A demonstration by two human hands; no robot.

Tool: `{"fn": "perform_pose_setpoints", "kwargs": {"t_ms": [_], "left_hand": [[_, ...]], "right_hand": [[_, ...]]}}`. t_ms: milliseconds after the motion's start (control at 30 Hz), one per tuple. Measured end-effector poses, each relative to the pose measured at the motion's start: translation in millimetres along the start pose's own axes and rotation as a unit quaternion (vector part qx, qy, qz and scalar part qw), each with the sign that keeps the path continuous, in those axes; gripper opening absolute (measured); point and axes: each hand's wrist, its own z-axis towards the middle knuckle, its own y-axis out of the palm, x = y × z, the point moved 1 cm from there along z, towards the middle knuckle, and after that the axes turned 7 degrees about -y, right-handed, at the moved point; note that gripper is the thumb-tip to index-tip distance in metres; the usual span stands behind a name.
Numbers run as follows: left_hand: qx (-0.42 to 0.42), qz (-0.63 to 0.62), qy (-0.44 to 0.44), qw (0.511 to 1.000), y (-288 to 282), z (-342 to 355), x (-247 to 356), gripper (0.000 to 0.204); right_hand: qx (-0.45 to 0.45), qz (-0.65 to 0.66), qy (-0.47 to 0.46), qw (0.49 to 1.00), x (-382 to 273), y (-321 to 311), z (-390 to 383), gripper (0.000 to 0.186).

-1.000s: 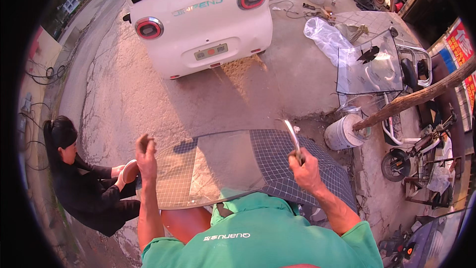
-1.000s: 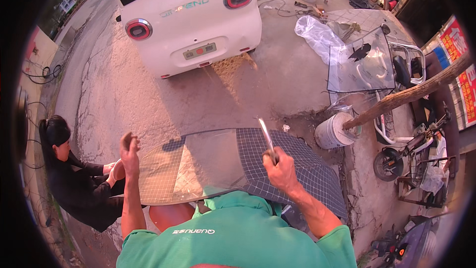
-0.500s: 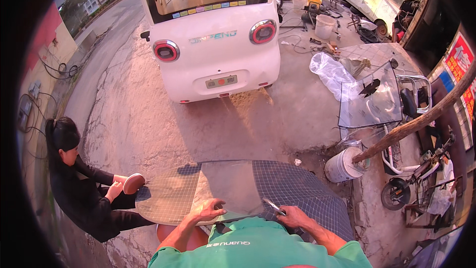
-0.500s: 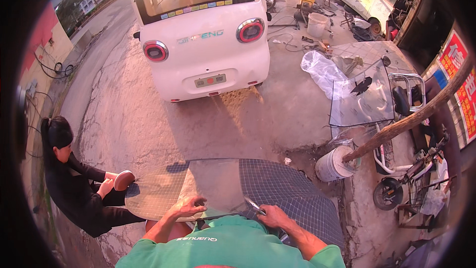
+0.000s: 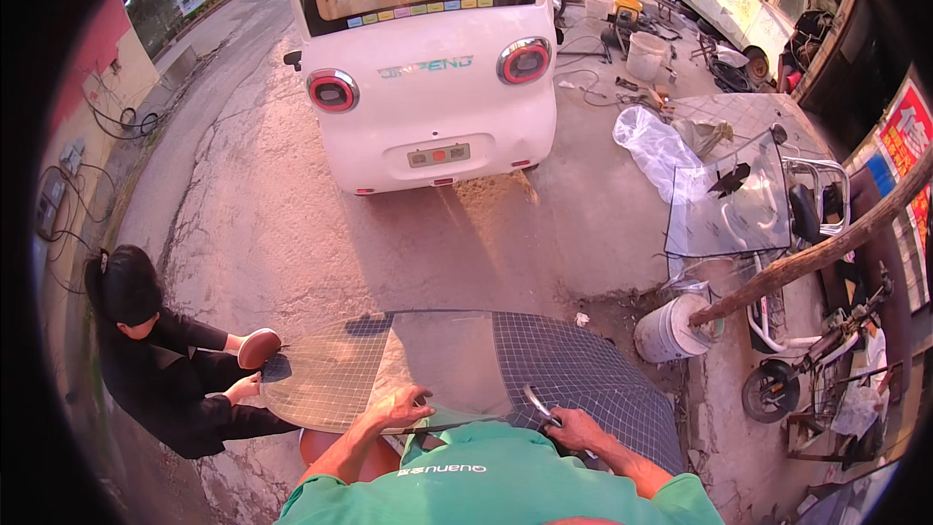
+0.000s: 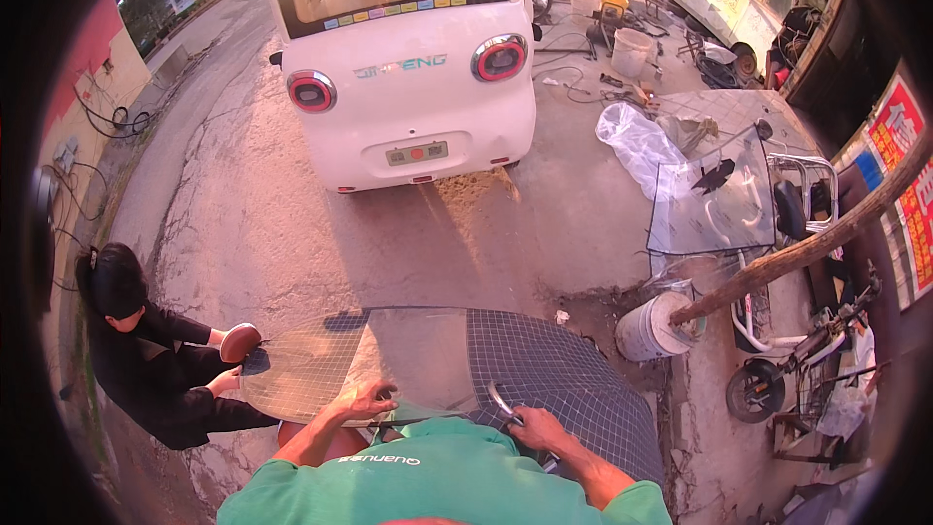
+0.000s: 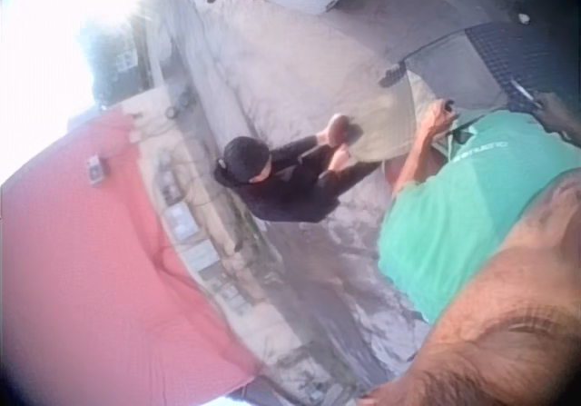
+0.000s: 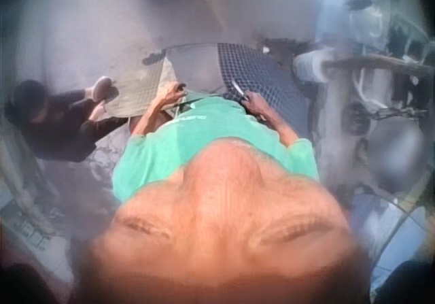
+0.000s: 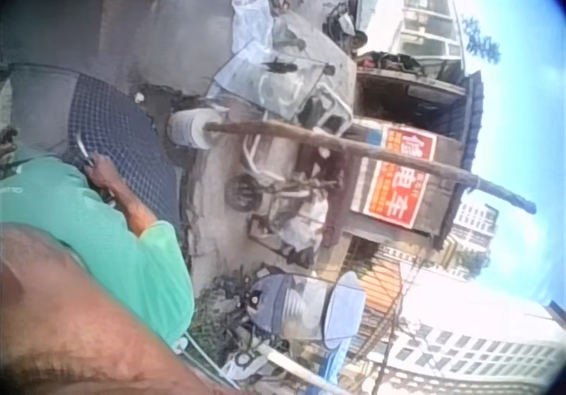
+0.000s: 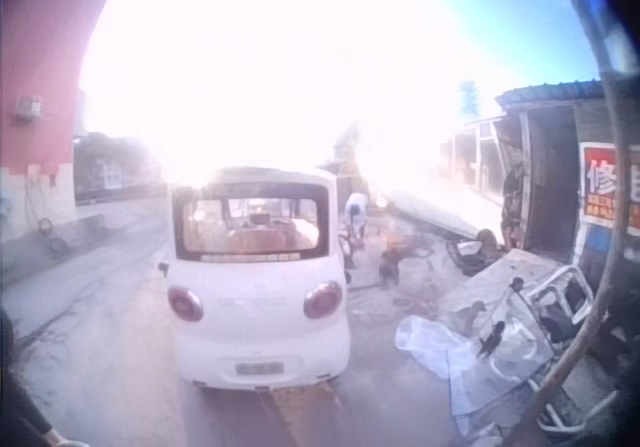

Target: The person uses a wrench to tighten bolts on the scooter's handlebar assembly. They then remove a windshield, place it on the ground, and search through a parts bin for additional components.

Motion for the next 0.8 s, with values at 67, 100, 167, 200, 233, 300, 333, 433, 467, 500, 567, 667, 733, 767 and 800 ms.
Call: {"fn": "perform_pose_setpoints", "kwargs": {"t_ms": [67,100,167,200,233,300,333,433,467,500,567,667,733,767,800], "left_hand": [[0.01,-0.012,-0.002,1.0,-1.4,-2.5,-2.5,0.057],[0.016,-0.009,-0.004,1.0,-2.1,-3.4,-4.2,0.058],[0.015,-0.021,-0.01,1.0,-0.5,-6.1,-9.1,0.058],[0.012,-0.021,-0.008,1.0,0.0,-7.2,-11.9,0.059],[0.005,-0.025,-0.012,1.0,0.8,-9.3,-15.2,0.059],[-0.004,-0.078,-0.025,0.997,-0.2,-14.6,-21.8,0.06],[0.014,-0.069,-0.052,0.996,-1.5,-18.7,-25.1,0.06],[0.079,-0.027,-0.105,0.991,-16.2,-29.1,-31.1,0.061],[0.112,-0.007,-0.09,0.99,-19.8,-34.9,-31.3,0.061],[0.129,-0.017,-0.09,0.987,-26.7,-36.0,-32.2,0.059],[0.151,-0.06,-0.122,0.979,-27.7,-45.6,-36.5,0.056],[0.224,-0.112,-0.199,0.948,-34.3,-62.4,-56.3,0.046],[0.353,-0.088,-0.196,0.911,-41.3,-71.1,-75.3,0.042],[0.389,-0.07,-0.197,0.897,-42.9,-76.1,-86.8,0.04],[0.418,-0.056,-0.214,0.881,-42.5,-81.4,-99.0,0.037]], "right_hand": [[0.018,0.01,0.005,1.0,3.9,-2.1,-4.1,0.032],[0.024,0.013,0.009,1.0,4.9,-3.1,-5.9,0.031],[0.03,0.022,0.01,0.999,6.1,-4.8,-9.0,0.03],[0.036,0.019,0.005,0.999,6.2,-5.9,-9.8,0.03],[0.035,0.012,0.01,0.999,6.5,-6.4,-11.3,0.029],[0.026,0.016,0.034,0.999,7.6,-6.5,-14.1,0.029],[0.019,0.026,0.051,0.998,9.1,-6.6,-16.0,0.03],[0.032,0.05,0.033,0.998,12.0,-5.2,-17.9,0.032],[0.029,0.05,0.025,0.998,13.2,-4.3,-17.4,0.032],[0.029,0.041,0.016,0.999,15.0,-3.6,-17.3,0.033],[0.038,0.056,0.007,0.998,18.9,-1.6,-16.3,0.032],[0.044,0.086,0.006,0.995,21.6,1.7,-19.5,0.031],[0.064,0.077,-0.022,0.995,20.6,0.8,-22.0,0.031],[0.062,0.078,-0.008,0.995,20.0,-0.2,-22.5,0.031],[0.059,0.081,0.003,0.995,19.0,-0.2,-24.2,0.03]]}}
